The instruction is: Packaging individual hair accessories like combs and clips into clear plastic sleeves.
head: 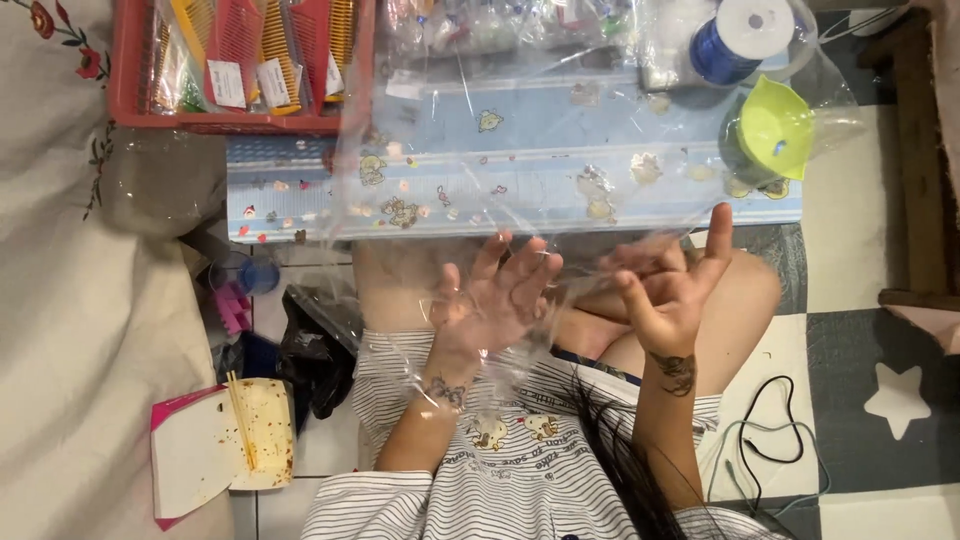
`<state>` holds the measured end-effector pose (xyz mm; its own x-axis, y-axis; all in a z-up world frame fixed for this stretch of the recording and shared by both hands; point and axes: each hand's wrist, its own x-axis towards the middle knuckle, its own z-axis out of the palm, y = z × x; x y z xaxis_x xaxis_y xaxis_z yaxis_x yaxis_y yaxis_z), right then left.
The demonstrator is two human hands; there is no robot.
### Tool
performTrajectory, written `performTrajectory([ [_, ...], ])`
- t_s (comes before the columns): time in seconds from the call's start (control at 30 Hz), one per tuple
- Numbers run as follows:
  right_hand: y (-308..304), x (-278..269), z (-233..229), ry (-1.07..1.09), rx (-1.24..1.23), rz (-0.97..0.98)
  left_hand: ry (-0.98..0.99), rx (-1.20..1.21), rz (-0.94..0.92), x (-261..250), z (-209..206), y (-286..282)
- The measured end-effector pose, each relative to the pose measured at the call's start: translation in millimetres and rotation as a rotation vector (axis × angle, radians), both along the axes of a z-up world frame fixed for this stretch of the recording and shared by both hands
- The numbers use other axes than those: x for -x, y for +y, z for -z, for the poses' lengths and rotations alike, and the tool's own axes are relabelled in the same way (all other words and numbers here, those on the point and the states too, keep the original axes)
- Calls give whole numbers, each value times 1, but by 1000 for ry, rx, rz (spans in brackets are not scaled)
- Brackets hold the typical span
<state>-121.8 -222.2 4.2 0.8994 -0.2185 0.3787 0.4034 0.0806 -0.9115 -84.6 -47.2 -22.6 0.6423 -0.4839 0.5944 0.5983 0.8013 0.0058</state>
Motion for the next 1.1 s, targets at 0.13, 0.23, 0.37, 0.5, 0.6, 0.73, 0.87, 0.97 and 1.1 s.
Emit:
performTrajectory([
  [0.13, -19, -10, 14, -24, -97, 52, 47, -84, -7, 3, -1, 14],
  [0.23, -35, -9, 20, -15, -57, 116, 20, -335, -121, 3, -6, 25],
  [0.37, -51, -4, 27, 0, -83, 174, -9, -444, -196, 13, -8, 32],
  [0.5, -33, 0, -15, 176, -29, 312, -99, -668, -192, 19, -39, 51],
  [0.6, -35, -6, -18, 222, -68, 274, -162, -589, -201, 20, -32, 54],
  [0.73, -53, -21, -5, 85, 76, 151, -200, -782, -247, 40, -17, 75],
  [0.87, -56, -37, -13, 4, 225, 48, -129, -874, -302, 56, -14, 96],
  [0.97, -57, -45, -13, 1, 224, 30, 68, -758, -321, 65, -4, 114],
  [1.1, -56, -50, -11, 78, 234, 24, 391, -807, -363, 67, 14, 134],
])
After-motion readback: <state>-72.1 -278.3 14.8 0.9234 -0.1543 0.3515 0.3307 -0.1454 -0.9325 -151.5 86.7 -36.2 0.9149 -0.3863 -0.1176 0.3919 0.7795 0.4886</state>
